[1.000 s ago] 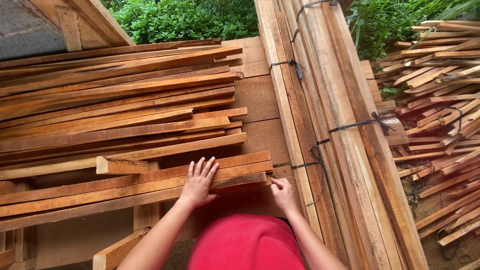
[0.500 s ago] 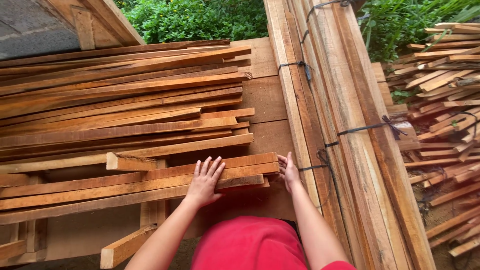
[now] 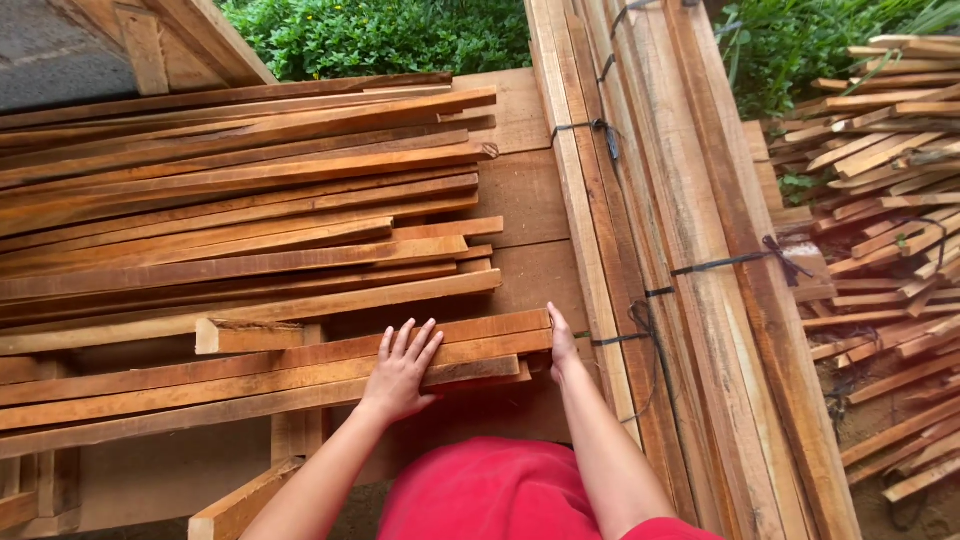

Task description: The person arranges a stack of wooden planks on a workbench and secures them using black straps. They wrap the straps around the wood and tie knots to hold the bundle together.

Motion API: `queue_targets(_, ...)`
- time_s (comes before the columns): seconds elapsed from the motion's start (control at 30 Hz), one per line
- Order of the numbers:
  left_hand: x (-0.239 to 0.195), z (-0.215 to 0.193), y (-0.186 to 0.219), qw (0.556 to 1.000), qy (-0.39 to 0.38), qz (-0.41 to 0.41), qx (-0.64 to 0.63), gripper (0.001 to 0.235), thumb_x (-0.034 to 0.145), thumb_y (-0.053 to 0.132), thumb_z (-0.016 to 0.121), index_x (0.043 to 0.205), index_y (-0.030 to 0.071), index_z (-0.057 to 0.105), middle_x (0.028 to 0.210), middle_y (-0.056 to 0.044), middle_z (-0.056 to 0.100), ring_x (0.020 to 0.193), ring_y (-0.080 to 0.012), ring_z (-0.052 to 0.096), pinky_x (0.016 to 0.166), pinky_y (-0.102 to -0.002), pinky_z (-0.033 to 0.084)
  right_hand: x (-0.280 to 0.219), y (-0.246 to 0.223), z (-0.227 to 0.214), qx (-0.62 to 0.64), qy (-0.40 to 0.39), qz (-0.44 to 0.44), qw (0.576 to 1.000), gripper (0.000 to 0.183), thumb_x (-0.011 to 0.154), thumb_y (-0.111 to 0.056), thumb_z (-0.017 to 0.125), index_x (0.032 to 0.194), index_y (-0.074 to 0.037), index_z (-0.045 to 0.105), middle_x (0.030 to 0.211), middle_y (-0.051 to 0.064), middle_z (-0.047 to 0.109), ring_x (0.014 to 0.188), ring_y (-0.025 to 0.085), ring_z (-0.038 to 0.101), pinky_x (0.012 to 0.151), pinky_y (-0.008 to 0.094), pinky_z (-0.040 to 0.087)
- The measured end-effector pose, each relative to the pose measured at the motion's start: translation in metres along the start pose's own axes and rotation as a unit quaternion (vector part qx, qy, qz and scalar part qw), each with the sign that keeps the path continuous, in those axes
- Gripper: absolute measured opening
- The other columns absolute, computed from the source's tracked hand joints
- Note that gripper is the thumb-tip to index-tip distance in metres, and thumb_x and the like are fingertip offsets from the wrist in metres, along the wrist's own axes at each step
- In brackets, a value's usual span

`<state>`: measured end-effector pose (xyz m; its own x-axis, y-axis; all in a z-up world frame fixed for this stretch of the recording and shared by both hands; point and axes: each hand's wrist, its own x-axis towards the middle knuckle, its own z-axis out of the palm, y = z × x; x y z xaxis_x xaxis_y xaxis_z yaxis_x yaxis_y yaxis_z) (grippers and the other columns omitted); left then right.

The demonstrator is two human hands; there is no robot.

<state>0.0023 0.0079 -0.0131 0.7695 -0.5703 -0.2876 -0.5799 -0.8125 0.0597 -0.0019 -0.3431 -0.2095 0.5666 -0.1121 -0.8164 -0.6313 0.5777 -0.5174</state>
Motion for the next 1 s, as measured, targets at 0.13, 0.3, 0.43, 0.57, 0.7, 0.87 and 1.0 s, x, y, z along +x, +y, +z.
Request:
queue_targets(0.13,-0.003,-0.001,0.001,1.000,0.007,-0.005,0.000,0.122,0.060,0.064,0.087,0.160,0.023,0.030,0.169,-0.002,0.023,0.153,-0.0346,0.020,0.123,-0.059,0.013,-0.058,-0.021,0.033,-0.001,0.010,-0.011,1.000,0.062,0.091,-0.065,0.064,0.125,-0.014,0.071,0.111,0.012,0.077,0.092,0.023,0.076,0.083,0.035,0.059)
queue_targets(0.3,0.000,0.000,0.001,1.000,0.024,0.000,0.008,0.122,0.058,0.061,0.088,0.159,0.023,0.031,0.168,-0.003,0.025,0.153,-0.0348,0.021,0.123,-0.060,0.013,-0.118,-0.039,0.034,-0.299,0.190,-0.283,0.892,0.052,0.110,-0.053,0.044,0.137,-0.011,0.060,0.134,0.012,0.059,0.129,0.030,0.056,0.107,0.044,0.043)
queue_targets(0.43,-0.002,0.004,0.001,0.999,0.035,0.006,0.010,0.123,0.056,0.061,0.088,0.159,0.023,0.032,0.167,-0.003,0.026,0.153,-0.0347,0.022,0.123,-0.060,0.013,-0.159,-0.022,0.018,-0.453,0.123,-0.537,0.701,0.024,0.097,-0.039,0.067,0.111,-0.019,0.067,0.136,0.005,0.059,0.135,0.028,0.052,0.117,0.042,0.038)
queue_targets(0.57,0.000,0.007,0.001,0.999,0.039,0.006,0.014,0.125,0.055,0.061,0.088,0.159,0.023,0.031,0.168,-0.003,0.026,0.153,-0.0344,0.022,0.123,-0.060,0.013,-0.185,-0.018,0.028,-0.604,0.013,-0.535,0.590,0.049,0.076,-0.050,0.084,0.114,-0.021,0.070,0.157,0.007,0.043,0.141,0.033,0.043,0.115,0.045,0.038)
queue_targets(0.7,0.000,0.004,0.002,1.000,0.028,-0.001,0.005,0.123,0.058,0.062,0.087,0.159,0.023,0.031,0.168,-0.002,0.025,0.154,-0.0342,0.021,0.123,-0.059,0.014,-0.179,-0.015,0.035,-0.650,0.025,-0.518,0.555,0.049,0.069,-0.031,0.088,0.114,-0.018,0.072,0.162,0.009,0.035,0.141,0.037,0.043,0.114,0.046,0.044)
queue_targets(0.87,-0.001,0.003,0.000,1.000,0.020,0.003,0.002,0.123,0.059,0.067,0.086,0.160,0.024,0.030,0.168,-0.002,0.024,0.154,-0.0341,0.020,0.123,-0.059,0.015,-0.174,-0.023,0.028,-0.643,-0.022,-0.508,0.573,0.044,0.072,-0.026,0.086,0.112,-0.017,0.072,0.163,0.006,0.036,0.138,0.041,0.045,0.114,0.047,0.045)
queue_targets(1.0,0.000,0.002,0.000,1.000,0.011,0.004,0.004,0.124,0.059,0.070,0.084,0.160,0.024,0.029,0.169,-0.001,0.023,0.155,-0.0339,0.018,0.123,-0.058,0.013,-0.186,-0.043,0.023,-0.635,-0.092,-0.476,0.601,0.044,0.078,-0.019,0.083,0.118,-0.010,0.068,0.165,0.008,0.035,0.144,0.039,0.042,0.116,0.044,0.044)
